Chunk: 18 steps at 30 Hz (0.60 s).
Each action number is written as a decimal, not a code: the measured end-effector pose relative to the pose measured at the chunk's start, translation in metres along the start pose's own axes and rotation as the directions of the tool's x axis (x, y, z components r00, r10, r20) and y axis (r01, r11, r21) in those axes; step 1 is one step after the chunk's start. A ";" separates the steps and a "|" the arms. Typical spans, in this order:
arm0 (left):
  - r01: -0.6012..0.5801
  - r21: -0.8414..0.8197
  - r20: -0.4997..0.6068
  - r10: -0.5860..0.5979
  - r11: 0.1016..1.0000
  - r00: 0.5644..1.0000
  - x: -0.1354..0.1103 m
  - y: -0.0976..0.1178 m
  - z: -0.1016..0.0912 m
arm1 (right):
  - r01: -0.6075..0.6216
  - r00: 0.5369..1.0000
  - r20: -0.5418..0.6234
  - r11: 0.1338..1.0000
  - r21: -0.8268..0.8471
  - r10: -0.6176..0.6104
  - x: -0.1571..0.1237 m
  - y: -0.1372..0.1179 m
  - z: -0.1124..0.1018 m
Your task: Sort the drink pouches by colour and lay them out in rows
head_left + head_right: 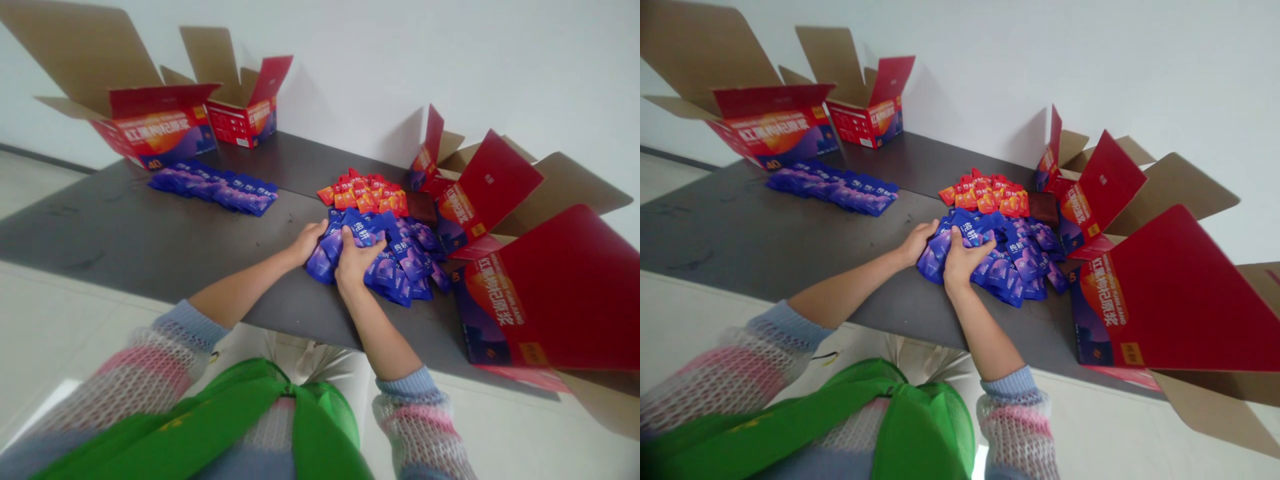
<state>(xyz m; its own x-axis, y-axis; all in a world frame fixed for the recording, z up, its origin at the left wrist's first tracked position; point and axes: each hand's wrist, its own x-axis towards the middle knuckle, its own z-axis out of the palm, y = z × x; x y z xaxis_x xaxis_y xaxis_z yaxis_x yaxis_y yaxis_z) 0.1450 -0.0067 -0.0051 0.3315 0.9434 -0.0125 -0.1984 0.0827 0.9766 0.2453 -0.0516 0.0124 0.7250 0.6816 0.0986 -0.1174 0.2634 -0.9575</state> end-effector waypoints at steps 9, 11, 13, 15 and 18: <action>-0.357 0.490 0.351 0.194 0.796 0.916 -0.028 0.019 -0.052 | 0.215 0.955 0.231 0.972 -0.097 -0.188 -0.026 0.006 -0.003; -0.372 0.610 0.376 0.157 0.700 0.913 -0.033 0.013 -0.059 | 0.293 0.896 0.381 0.949 -0.117 -0.229 -0.029 0.015 -0.005; -0.373 0.669 0.418 0.090 0.643 0.904 -0.035 0.008 -0.062 | 0.348 0.829 0.501 0.931 -0.112 -0.249 -0.030 0.020 -0.007; -0.359 0.706 0.429 0.036 0.611 0.903 -0.035 0.007 -0.063 | 0.366 0.798 0.548 0.924 -0.109 -0.251 -0.029 0.021 -0.008; -0.311 0.728 0.368 0.034 0.611 0.929 -0.031 0.007 -0.061 | 0.350 0.817 0.529 0.926 -0.142 -0.228 -0.026 0.022 -0.007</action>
<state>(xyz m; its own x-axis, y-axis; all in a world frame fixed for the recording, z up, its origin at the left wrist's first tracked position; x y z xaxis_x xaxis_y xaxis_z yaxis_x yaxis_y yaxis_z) 0.0766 -0.0158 -0.0111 0.6404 0.7614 0.1010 0.4470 -0.4764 0.7571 0.2290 -0.0685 -0.0132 0.2601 0.8585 0.4420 0.2411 0.3855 -0.8906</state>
